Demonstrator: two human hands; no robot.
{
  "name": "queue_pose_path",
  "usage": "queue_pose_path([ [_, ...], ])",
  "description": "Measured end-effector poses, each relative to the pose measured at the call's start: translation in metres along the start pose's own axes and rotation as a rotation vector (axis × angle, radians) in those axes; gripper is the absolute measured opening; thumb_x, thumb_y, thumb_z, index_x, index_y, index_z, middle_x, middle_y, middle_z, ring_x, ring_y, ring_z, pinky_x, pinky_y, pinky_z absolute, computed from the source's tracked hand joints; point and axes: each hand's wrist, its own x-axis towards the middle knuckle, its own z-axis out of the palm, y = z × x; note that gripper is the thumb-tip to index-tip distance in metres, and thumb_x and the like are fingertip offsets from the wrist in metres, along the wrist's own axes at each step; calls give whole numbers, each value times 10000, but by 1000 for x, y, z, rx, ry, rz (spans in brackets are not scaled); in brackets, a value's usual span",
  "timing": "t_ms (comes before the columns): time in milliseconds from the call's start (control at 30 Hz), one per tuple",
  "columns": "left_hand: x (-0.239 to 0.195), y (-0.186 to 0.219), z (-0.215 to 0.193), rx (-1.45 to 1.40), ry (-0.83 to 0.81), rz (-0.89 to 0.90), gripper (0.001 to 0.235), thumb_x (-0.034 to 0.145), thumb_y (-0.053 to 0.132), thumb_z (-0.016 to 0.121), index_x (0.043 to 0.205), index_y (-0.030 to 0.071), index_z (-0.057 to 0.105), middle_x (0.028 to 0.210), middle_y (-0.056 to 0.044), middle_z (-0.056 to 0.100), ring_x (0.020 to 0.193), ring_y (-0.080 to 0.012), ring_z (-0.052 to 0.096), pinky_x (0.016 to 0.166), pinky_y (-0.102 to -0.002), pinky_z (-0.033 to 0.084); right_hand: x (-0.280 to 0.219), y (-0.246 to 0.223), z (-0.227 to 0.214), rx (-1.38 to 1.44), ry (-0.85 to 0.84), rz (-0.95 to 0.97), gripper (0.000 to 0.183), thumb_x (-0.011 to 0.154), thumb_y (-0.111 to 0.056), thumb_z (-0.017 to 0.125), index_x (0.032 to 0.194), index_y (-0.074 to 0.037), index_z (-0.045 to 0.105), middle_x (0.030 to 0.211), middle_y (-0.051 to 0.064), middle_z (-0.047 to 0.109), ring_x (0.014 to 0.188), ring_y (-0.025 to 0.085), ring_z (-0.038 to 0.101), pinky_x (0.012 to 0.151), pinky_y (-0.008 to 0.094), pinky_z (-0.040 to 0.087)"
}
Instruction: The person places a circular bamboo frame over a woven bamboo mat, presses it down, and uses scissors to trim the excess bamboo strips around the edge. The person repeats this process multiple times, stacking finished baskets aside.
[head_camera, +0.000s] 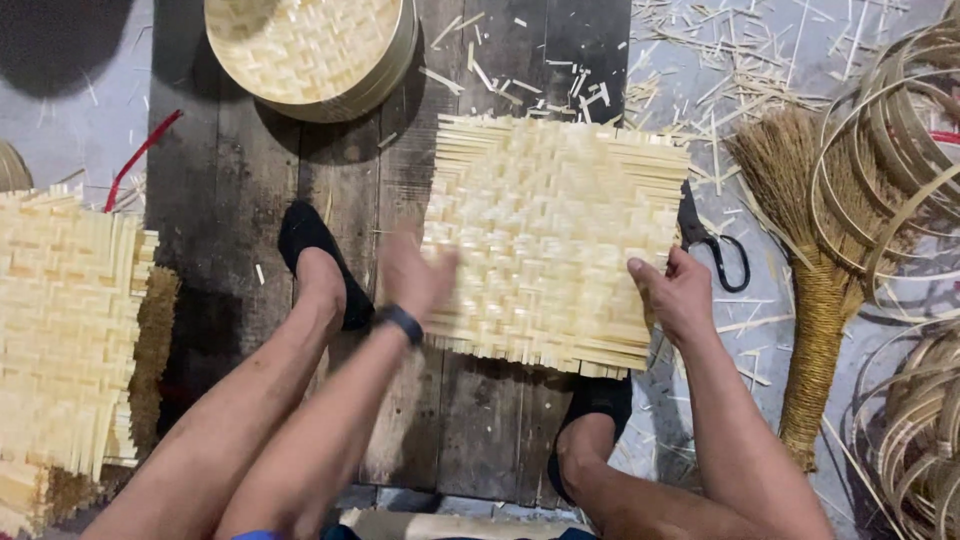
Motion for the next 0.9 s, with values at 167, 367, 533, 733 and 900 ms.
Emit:
queue_pose_path([
  [167,102,-12,-53,507,52,294,364,799,195,881,1007,-49,707,778,-24,674,635,-91,583,578,-273,502,-6,-5,5,-11,58,-119,302,865,-129,804,1113,-5,684,891,23,714,753,100,613,650,236,491],
  [367,86,-18,-45,484,124,357,291,797,160,858,951,-34,703,810,-41,678,655,-105,569,587,-268,500,-50,-47,62,-759,29,-833,562,827,-313,829,1291,-77,616,1303,123,590,1258,321,536,1123,525,396],
  [533,0,-1,-2,547,243,516,180,820,130,788,933,49,674,829,-49,712,655,-125,637,605,-288,562,-63,-37,91,-1127,-106,-929,550,967,-415,587,1433,-128,538,1450,200,465,1379,424,394,1156,626,253],
  [733,-129,-49,87,942,54,1194,84,826,38,678,888,73,633,967,-94,691,882,-237,661,758,-368,558,-67,-34,87,-1164,-127,-855,586,995,-445,510,1490,-131,494,1502,223,431,1444,439,320,1203,624,190],
  [900,-102,-39,67,907,90,1168,62,859,79,663,919,89,652,844,-80,672,763,-220,640,661,-362,526,-60,-32,89,-1123,-111,-854,585,981,-442,513,1497,-170,489,1541,172,413,1479,404,308,1240,594,186],
])
